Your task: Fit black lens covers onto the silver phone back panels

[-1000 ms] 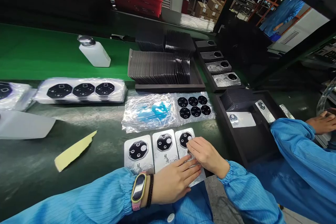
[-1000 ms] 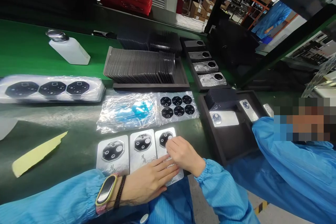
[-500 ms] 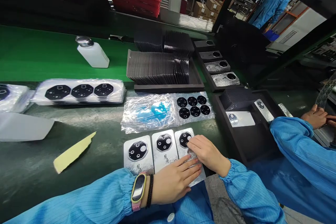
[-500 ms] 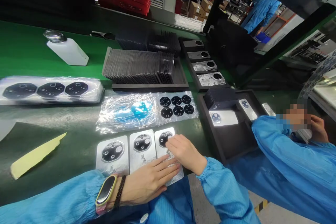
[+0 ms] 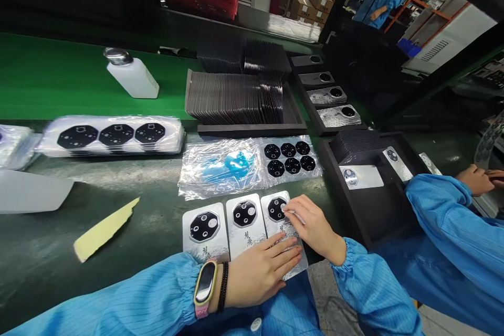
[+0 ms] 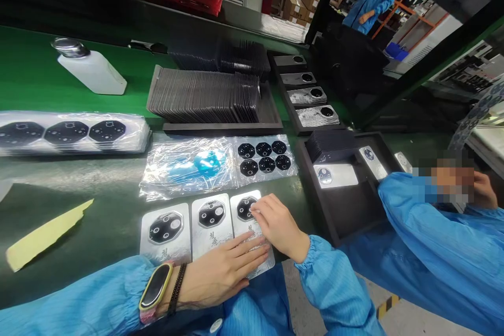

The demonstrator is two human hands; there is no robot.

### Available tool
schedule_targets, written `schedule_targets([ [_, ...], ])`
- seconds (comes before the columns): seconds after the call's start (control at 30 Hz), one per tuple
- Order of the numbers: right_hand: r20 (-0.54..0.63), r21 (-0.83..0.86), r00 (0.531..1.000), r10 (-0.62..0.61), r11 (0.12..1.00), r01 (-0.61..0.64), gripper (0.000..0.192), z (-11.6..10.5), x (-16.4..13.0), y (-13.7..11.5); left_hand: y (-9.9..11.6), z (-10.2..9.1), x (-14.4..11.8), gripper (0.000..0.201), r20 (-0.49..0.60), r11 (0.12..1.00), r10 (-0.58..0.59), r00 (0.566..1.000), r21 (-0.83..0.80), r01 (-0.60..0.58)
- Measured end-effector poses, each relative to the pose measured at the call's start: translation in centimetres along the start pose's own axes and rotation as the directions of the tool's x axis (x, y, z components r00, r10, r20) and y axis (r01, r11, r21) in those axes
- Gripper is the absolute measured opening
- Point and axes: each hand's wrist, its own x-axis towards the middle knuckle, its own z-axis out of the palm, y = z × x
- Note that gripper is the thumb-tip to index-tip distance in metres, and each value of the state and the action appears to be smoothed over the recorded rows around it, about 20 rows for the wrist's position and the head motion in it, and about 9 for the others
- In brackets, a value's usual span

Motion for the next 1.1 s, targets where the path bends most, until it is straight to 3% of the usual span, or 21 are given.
schedule_targets([
  [0.17, 0.099, -0.142, 0.993, -0.057, 0.987, 0.071, 0.023, 1.3, 0.5, -0.4, -0.1, -0.1, 0.0, 0.044, 0.031, 0.998, -0.007, 0.999, -0.056, 0.009],
  [0.33, 0.116, -0.313, 0.985, -0.127, 0.937, 0.157, 0.031, 2.0, 0.8, -0.5, 0.0, -0.2, 0.2, 0.044, 0.033, 0.997, -0.006, 0.999, -0.075, 0.008],
  [0.87, 0.128, -0.347, 0.981, -0.149, 0.920, 0.185, 0.030, 2.2, 1.0, -0.8, -0.1, -0.1, 0.2, 0.044, 0.007, 0.996, -0.004, 1.000, -0.084, 0.004],
  [1.1, 0.176, -0.455, 0.957, -0.231, 0.843, 0.287, 0.034, 2.0, 1.6, -1.3, -0.1, 0.1, 0.2, 0.043, 0.001, 0.997, 0.008, 1.000, -0.079, -0.008],
])
